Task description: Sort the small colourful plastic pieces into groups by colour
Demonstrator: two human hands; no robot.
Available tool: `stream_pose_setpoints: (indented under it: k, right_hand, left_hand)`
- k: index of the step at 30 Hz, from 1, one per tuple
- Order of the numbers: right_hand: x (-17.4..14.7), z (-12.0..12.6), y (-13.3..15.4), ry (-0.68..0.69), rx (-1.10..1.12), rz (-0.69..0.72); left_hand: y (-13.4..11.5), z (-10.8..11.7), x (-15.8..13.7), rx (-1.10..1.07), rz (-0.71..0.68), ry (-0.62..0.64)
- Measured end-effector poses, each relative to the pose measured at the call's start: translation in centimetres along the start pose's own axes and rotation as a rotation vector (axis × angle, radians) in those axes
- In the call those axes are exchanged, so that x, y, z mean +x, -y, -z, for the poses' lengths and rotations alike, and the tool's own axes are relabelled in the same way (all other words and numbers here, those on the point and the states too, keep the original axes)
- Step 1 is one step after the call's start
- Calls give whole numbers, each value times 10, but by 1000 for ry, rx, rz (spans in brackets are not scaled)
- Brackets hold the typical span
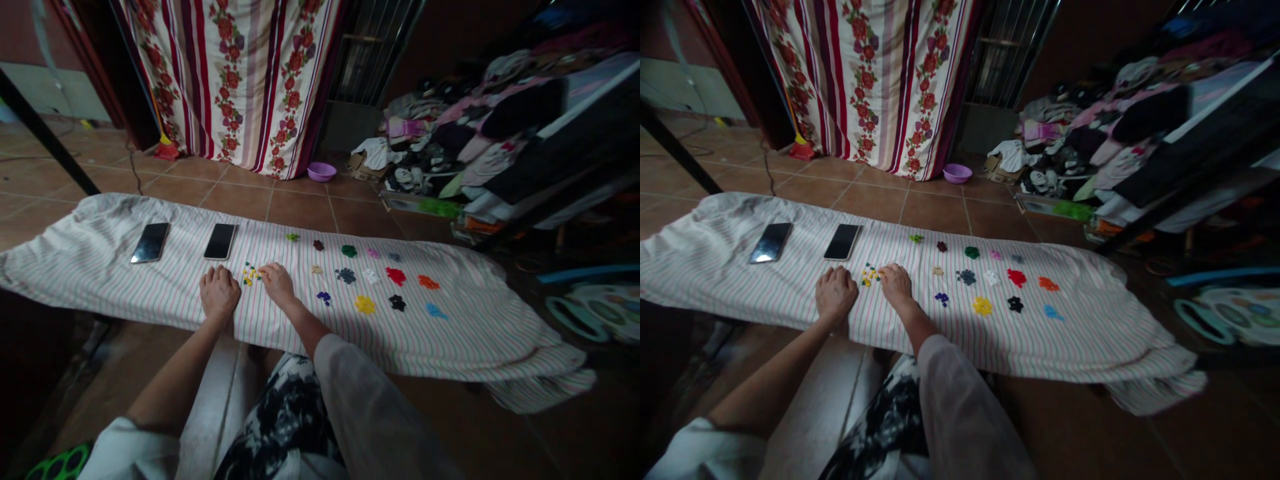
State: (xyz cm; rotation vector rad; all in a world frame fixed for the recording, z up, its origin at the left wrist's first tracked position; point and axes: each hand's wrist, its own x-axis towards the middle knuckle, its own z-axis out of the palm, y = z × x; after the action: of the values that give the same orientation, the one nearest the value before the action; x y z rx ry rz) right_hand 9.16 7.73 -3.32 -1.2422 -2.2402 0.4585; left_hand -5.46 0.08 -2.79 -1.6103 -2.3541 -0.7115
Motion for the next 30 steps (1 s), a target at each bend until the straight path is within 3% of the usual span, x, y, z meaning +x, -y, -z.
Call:
stream_pose_setpoints:
  k: [14, 21, 30]
  right_hand:
    - [-15, 7, 5, -76, -29, -54]
    - [-40, 18, 9, -82, 8, -106]
    - [-99, 36, 0, -127, 140, 86]
  left_hand:
    - [-4, 9, 0, -19, 20, 7]
    - [-12, 21, 0, 13, 37, 33]
    - [-14, 27, 0, -17, 12, 72]
